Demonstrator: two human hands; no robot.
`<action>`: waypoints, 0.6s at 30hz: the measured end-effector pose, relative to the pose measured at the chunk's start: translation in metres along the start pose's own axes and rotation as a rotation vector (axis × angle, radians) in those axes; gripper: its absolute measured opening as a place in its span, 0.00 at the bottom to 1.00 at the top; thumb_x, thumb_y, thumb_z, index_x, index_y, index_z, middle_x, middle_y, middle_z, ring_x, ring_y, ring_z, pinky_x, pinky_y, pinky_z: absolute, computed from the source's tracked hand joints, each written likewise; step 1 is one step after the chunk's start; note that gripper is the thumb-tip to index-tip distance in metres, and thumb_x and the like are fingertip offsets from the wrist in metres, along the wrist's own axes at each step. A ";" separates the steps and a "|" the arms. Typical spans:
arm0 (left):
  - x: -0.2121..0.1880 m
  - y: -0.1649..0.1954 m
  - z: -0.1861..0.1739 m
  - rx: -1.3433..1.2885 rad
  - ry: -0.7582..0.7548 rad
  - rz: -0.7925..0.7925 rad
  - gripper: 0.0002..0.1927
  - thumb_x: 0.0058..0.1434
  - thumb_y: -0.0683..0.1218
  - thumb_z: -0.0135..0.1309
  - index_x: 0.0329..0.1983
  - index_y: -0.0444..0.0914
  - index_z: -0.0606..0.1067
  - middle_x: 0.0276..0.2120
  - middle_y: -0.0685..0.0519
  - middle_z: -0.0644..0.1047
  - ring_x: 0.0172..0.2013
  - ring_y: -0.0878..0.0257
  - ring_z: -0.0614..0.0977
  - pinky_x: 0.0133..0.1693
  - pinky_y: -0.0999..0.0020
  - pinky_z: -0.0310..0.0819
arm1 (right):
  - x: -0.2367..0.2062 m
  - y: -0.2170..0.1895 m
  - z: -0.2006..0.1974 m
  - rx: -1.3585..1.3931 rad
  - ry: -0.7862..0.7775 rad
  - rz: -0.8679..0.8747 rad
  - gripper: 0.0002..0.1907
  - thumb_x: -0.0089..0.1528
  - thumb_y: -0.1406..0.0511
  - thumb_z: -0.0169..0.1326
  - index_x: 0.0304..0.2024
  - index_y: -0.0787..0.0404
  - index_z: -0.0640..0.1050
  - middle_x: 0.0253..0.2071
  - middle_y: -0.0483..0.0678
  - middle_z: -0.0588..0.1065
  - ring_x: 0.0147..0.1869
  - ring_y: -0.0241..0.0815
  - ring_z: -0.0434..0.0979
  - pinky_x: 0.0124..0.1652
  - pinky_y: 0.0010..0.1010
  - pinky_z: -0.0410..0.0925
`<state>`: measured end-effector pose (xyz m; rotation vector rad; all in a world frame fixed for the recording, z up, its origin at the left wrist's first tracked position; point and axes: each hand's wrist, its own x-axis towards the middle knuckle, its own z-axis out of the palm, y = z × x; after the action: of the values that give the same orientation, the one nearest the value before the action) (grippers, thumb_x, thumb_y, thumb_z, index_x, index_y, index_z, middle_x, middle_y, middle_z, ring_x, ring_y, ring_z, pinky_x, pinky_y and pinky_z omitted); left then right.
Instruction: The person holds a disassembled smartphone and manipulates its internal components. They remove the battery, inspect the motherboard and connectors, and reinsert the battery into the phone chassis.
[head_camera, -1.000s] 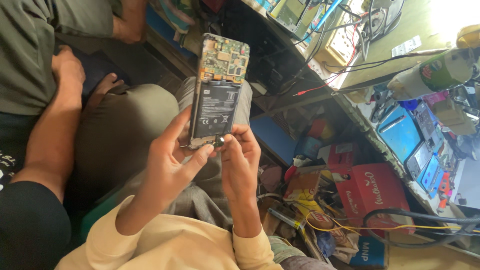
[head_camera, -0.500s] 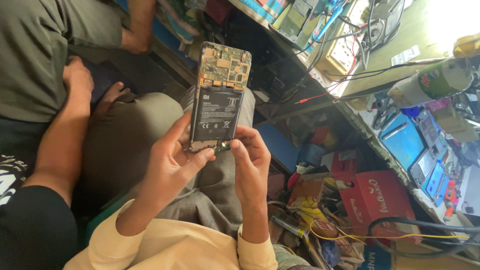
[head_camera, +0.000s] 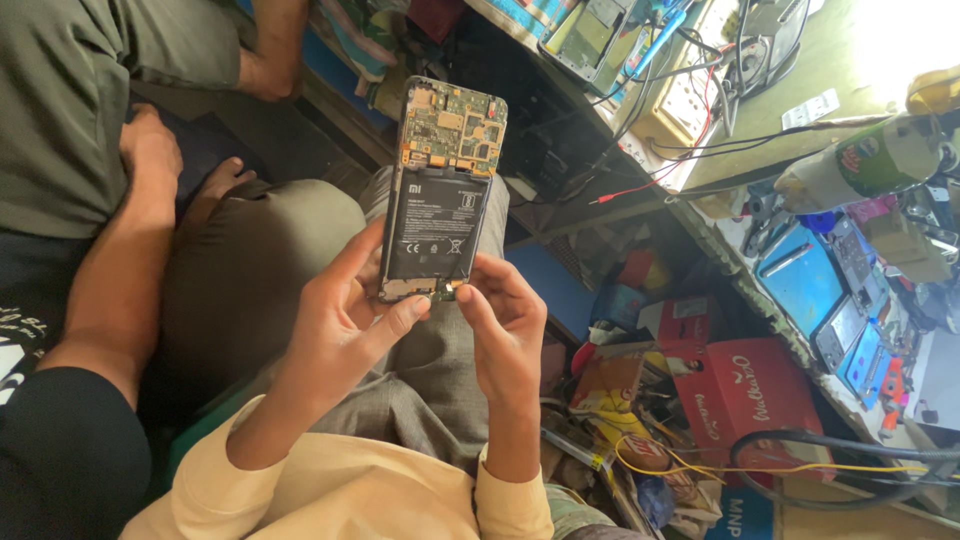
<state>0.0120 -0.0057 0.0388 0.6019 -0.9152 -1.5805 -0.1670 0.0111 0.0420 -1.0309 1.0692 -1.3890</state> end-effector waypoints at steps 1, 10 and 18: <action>0.000 0.000 0.000 0.012 0.001 -0.001 0.38 0.62 0.32 0.56 0.75 0.30 0.57 0.53 0.46 0.78 0.49 0.67 0.80 0.50 0.70 0.78 | 0.000 0.001 0.000 -0.007 0.007 -0.003 0.17 0.66 0.76 0.56 0.58 0.75 0.74 0.50 0.51 0.78 0.54 0.37 0.77 0.56 0.28 0.68; 0.000 -0.002 -0.002 -0.020 -0.008 -0.017 0.40 0.62 0.32 0.56 0.76 0.29 0.55 0.54 0.46 0.77 0.50 0.66 0.80 0.50 0.70 0.78 | -0.002 0.011 -0.005 -0.059 0.069 -0.014 0.16 0.69 0.71 0.55 0.58 0.75 0.75 0.48 0.49 0.78 0.51 0.34 0.75 0.53 0.26 0.68; -0.001 -0.005 -0.003 0.057 0.002 -0.017 0.39 0.62 0.32 0.56 0.75 0.29 0.56 0.55 0.45 0.76 0.53 0.65 0.79 0.53 0.70 0.76 | 0.010 -0.021 0.021 -0.556 0.189 -0.494 0.15 0.68 0.67 0.57 0.56 0.67 0.77 0.56 0.48 0.73 0.54 0.36 0.75 0.56 0.29 0.70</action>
<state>0.0117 -0.0052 0.0327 0.6524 -0.9586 -1.5734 -0.1527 0.0008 0.0679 -1.6767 1.4527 -1.6410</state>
